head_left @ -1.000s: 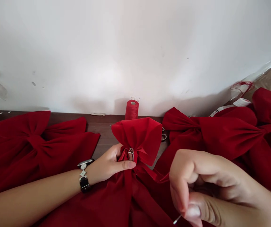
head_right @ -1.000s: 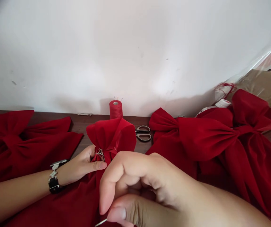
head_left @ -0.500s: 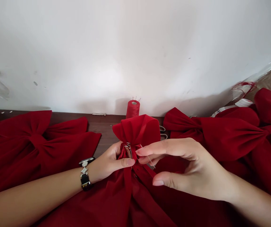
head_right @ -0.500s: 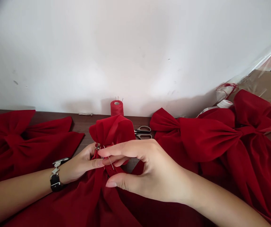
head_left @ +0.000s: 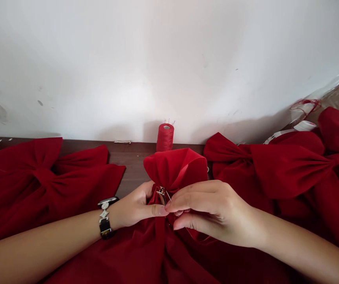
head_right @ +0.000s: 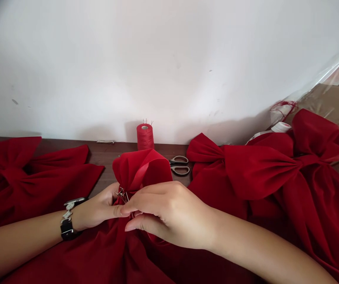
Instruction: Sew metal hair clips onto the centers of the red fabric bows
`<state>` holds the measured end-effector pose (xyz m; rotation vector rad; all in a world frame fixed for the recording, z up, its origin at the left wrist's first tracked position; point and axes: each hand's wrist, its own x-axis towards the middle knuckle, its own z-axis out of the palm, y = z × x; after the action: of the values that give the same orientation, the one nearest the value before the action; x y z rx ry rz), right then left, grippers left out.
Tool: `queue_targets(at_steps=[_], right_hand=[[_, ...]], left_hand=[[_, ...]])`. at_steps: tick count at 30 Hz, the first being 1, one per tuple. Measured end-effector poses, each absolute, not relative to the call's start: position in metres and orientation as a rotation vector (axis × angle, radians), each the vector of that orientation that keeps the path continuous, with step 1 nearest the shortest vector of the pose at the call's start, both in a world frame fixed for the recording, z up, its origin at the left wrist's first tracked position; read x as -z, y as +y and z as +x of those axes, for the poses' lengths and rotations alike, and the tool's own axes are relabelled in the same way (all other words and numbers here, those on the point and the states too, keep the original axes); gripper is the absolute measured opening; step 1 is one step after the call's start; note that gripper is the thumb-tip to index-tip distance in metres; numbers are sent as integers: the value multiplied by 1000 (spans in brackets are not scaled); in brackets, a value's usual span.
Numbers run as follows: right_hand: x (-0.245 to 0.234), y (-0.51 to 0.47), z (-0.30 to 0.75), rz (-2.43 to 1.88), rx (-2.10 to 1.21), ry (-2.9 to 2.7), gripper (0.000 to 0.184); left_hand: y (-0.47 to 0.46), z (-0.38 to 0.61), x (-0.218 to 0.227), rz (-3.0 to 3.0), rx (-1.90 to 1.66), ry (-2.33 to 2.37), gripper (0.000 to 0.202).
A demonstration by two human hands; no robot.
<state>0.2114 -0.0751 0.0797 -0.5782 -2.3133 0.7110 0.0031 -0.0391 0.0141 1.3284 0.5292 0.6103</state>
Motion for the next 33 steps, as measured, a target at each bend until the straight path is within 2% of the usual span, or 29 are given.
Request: queue_targets(at_steps=[4, 16, 24, 28, 33], right_hand=[[-79, -74, 210, -577, -706, -2314, 15], [-77, -79, 209, -612, -666, -2333, 16], [-70, -83, 204, -646, -203, -2473, 28], [-68, -81, 204, -629, -52, -2494, 31], [-69, -81, 202, -605, 56, -2468, 27]], left_hand=[[-40, 5, -18, 1340, -604, 521, 24], [-40, 3, -12, 1485, -556, 605, 30], [-45, 3, -14, 1519, -576, 710, 44], [-45, 3, -12, 1571, -570, 781, 40], [-43, 3, -11, 1639, -567, 645, 39]])
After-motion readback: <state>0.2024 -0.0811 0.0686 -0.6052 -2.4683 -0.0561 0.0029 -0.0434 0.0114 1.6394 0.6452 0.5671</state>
